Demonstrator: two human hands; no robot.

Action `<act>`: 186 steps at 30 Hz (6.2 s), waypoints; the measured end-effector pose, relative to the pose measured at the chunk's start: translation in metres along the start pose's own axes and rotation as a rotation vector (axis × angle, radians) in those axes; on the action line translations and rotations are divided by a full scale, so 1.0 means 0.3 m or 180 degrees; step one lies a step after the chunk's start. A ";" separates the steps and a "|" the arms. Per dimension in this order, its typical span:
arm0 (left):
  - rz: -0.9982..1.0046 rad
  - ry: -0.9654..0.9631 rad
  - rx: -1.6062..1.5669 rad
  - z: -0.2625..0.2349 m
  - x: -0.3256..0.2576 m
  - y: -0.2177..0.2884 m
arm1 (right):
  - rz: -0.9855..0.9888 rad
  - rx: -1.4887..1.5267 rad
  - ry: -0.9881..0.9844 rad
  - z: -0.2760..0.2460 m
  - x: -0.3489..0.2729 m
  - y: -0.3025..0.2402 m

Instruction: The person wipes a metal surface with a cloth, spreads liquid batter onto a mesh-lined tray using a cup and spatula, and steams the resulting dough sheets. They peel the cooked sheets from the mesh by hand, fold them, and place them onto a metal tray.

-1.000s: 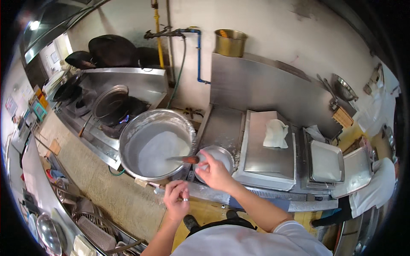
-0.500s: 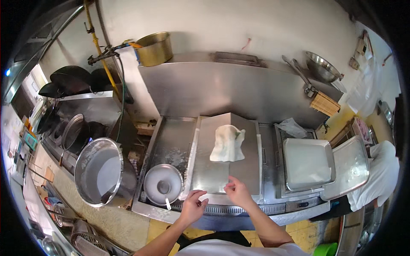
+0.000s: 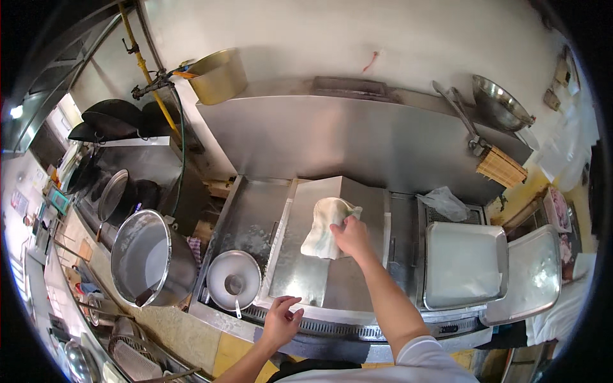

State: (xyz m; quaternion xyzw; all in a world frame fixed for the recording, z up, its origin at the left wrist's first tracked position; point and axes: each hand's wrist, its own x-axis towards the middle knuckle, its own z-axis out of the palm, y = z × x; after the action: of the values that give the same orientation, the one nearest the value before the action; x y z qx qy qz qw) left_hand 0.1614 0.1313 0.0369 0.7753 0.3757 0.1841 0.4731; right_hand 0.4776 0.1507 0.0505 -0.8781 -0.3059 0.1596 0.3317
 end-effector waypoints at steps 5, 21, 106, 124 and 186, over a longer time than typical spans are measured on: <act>-0.0208 0.0148 0.0234 -0.020 -0.096 -0.054 | -0.0340 0.0310 0.0330 0.092 -0.004 0.051; 0.0297 -0.0356 0.0089 0.111 -0.462 -0.186 | -0.0890 0.0368 -0.0197 0.047 -1.015 0.267; -0.0412 -0.0704 -0.2834 1.738 0.277 0.797 | 0.1379 0.4060 -0.0573 -0.864 -0.246 1.131; -0.0511 0.0310 -0.1411 1.755 0.341 0.803 | 0.0882 0.4611 -0.0090 -0.863 -0.456 1.095; -0.1257 0.0189 -0.2215 1.900 0.482 0.762 | -0.0577 0.2014 0.0383 -0.851 -0.332 1.205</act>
State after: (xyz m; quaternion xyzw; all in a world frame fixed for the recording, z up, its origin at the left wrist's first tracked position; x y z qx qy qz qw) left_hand 0.7142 -0.1605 -0.0500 0.4760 0.4462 0.2282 0.7226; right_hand 0.6809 -0.2514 -0.0015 -0.7086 -0.2979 0.1643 0.6181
